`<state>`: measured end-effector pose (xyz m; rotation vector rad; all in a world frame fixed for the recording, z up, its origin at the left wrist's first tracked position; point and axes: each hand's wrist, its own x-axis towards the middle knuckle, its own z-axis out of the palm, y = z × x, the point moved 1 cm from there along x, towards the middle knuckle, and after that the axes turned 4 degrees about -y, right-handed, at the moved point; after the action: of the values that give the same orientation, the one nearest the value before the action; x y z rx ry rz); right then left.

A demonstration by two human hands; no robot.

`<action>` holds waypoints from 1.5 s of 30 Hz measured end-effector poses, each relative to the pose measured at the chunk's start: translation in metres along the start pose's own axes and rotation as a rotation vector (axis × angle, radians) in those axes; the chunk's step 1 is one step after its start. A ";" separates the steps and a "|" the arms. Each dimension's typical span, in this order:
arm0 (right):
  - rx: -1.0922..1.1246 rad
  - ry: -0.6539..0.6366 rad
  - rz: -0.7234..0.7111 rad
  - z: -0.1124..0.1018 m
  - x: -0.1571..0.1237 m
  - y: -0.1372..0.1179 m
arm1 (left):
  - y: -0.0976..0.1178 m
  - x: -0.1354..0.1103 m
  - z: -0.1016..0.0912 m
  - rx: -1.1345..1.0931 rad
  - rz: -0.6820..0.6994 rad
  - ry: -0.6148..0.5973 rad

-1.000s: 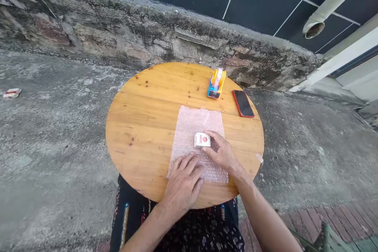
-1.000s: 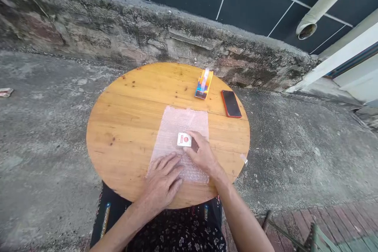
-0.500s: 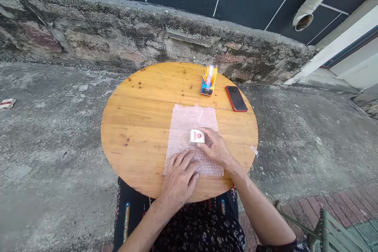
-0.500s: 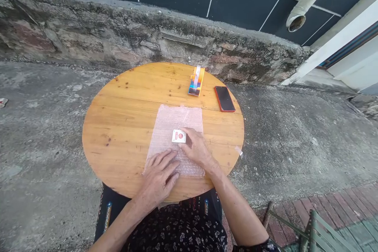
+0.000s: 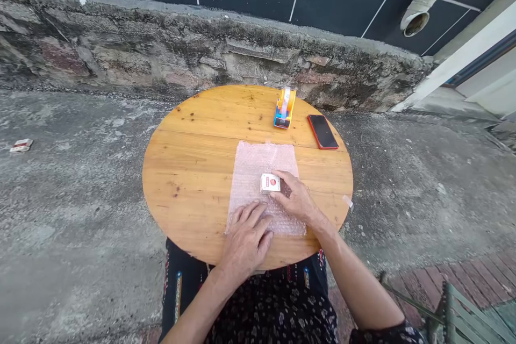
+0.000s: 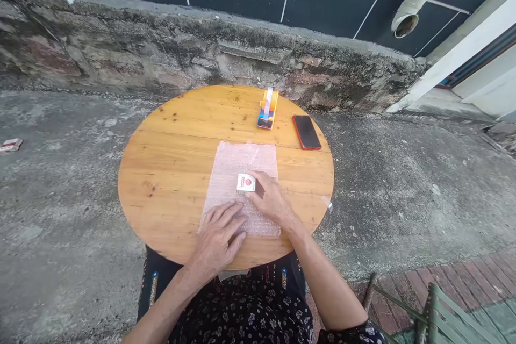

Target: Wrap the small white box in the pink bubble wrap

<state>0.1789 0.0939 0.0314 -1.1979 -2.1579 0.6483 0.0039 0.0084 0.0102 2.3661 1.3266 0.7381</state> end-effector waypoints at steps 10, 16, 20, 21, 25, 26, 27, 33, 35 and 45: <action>-0.050 0.279 0.219 -0.029 -0.067 -0.011 | -0.001 -0.005 -0.002 -0.094 0.032 0.158; -0.060 0.307 0.449 -0.027 -0.111 0.001 | -0.014 -0.025 -0.029 -0.111 -0.161 0.333; -0.103 0.297 0.465 -0.029 -0.107 0.010 | -0.035 -0.032 -0.047 0.043 -0.345 0.293; -0.124 0.282 0.454 -0.030 -0.103 0.011 | -0.039 -0.031 -0.049 0.077 -0.376 0.271; -0.220 0.212 0.399 -0.029 -0.082 0.018 | -0.049 -0.025 -0.053 0.155 -0.464 0.213; -0.248 0.208 0.391 -0.028 -0.078 0.020 | -0.050 -0.023 -0.052 0.171 -0.477 0.203; -0.280 0.208 0.386 -0.026 -0.075 0.022 | -0.050 -0.020 -0.052 0.189 -0.487 0.191; -0.388 0.200 0.357 -0.021 -0.071 0.026 | -0.048 -0.002 -0.047 0.293 -0.525 0.113; -0.389 0.195 0.361 -0.021 -0.072 0.025 | -0.047 0.005 -0.046 0.313 -0.557 0.101; -0.402 0.199 0.376 -0.021 -0.072 0.024 | -0.037 0.022 -0.043 0.260 -0.569 0.050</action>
<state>0.2377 0.0455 0.0125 -1.8257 -1.9628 0.2266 -0.0375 0.0477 0.0322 1.9795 2.0914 0.4730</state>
